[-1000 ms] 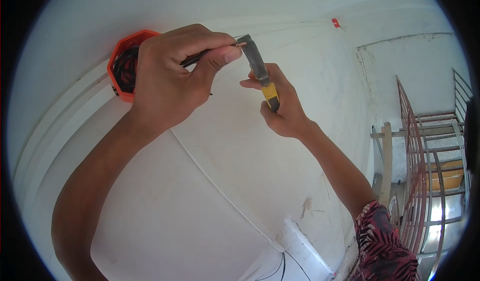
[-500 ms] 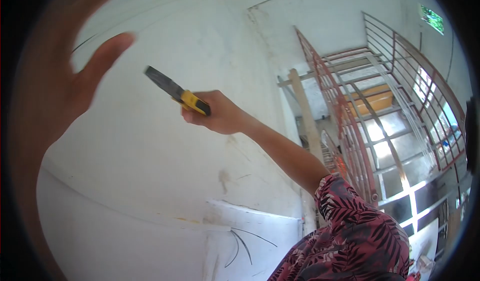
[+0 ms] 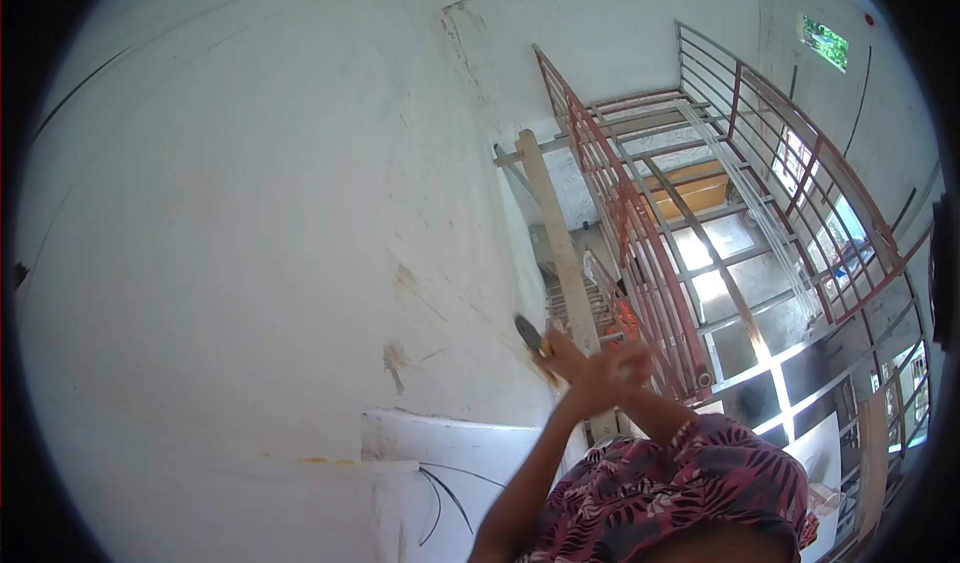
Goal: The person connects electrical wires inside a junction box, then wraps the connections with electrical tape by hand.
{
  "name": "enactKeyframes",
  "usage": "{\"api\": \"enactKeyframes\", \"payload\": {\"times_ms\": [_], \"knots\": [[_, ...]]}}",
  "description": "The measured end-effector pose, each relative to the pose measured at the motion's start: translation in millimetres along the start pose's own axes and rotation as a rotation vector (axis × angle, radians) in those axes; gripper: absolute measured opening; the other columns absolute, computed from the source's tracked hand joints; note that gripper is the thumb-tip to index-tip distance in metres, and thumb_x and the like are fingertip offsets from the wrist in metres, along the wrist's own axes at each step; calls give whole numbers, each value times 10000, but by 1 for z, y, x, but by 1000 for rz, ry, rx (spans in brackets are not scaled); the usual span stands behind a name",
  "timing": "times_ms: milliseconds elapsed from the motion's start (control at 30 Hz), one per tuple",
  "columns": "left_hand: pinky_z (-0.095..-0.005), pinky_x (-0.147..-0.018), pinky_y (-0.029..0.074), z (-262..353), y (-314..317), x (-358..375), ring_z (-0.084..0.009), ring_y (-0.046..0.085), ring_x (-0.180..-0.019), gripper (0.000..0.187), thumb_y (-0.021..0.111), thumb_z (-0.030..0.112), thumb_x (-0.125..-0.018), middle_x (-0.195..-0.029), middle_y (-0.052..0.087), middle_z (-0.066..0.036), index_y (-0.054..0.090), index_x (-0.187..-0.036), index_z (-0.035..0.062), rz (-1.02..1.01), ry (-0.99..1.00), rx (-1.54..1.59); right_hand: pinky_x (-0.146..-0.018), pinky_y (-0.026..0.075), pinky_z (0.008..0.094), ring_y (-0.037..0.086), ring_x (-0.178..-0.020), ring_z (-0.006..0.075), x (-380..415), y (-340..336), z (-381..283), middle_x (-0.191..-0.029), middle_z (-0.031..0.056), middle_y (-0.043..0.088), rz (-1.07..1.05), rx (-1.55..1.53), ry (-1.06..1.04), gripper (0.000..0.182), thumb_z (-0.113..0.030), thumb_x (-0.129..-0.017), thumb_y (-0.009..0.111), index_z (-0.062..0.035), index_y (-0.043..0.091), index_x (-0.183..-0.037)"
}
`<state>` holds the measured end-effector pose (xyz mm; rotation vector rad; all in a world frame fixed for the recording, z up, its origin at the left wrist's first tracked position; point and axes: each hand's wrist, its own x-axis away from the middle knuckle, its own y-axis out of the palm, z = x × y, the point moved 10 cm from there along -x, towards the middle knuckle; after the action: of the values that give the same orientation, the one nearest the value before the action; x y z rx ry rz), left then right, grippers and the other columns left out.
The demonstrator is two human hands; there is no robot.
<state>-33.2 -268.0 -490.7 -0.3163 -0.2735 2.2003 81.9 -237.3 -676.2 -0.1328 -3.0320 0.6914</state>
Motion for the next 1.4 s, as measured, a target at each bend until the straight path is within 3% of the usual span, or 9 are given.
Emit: {"api": "enactKeyframes", "payload": {"times_ms": [33,233,400,533,767,933,1000,1067,1400], "knots": [[-336,-913,524,-43,10,30,-218,681,-1036,403,692,233,-915,-1112,704,-133,625,-1241,6,5,-79,64,-707,487,452,649,-820,386,21,1,23,-880,212,667,-28,57,41,432,-344,-798,792,3,595,-963],[-399,-1022,463,-217,18,240,-280,589,-1223,588,634,424,-954,-1342,603,-170,533,-1381,32,125,-683,-18,-748,513,447,672,-815,363,122,48,87,-877,190,696,-356,117,-109,257,-294,-800,765,-78,753,-940],[-378,-983,494,-265,65,428,-289,628,-1172,553,697,395,-905,-1263,642,-219,612,-1290,7,446,-1152,-20,-755,526,436,682,-831,361,176,93,75,-898,193,703,-635,43,-115,315,-301,-793,775,-41,739,-966],[-374,-966,500,-227,100,513,-282,636,-1154,531,692,379,-907,-1247,650,-214,618,-1280,7,570,-1331,-18,-751,528,414,679,-825,339,199,123,25,-862,164,698,-819,-18,-194,309,-285,-777,785,-33,723,-945],[-366,-934,511,-168,81,563,-272,648,-1121,493,684,350,-912,-1218,663,-204,630,-1261,8,612,-1416,-48,-720,520,401,668,-784,338,242,179,-59,-826,164,687,-1189,-276,-458,276,-233,-764,806,-25,712,-919],[-360,-912,519,-184,55,529,-264,657,-1097,466,678,330,-915,-1198,672,-196,637,-1248,8,479,-1381,-89,-678,533,315,697,-792,141,276,173,-113,-911,131,756,-1606,-543,-479,246,-178,-821,808,-1,749,-982],[-357,-903,522,-194,45,508,-261,661,-1088,455,676,322,-916,-1189,676,-194,641,-1243,8,400,-1353,-105,-702,540,305,696,-815,138,285,192,-109,-938,133,758,-1573,-545,-625,262,-144,-824,804,22,743,-1017],[-355,-894,525,-199,40,492,-258,664,-1078,444,673,314,-917,-1181,680,-191,644,-1238,9,359,-1337,-120,-607,490,330,619,-633,165,278,173,-121,-824,122,743,-1604,-815,-454,225,-183,-865,780,27,738,-931],[-344,-850,540,-197,33,481,-243,682,-1031,391,662,274,-923,-1140,698,-176,660,-1212,10,294,-1331,-135,-681,521,298,676,-777,151,279,170,-161,-914,126,752,-1736,-822,-483,253,-113,-835,789,44,729,-1025]]}}
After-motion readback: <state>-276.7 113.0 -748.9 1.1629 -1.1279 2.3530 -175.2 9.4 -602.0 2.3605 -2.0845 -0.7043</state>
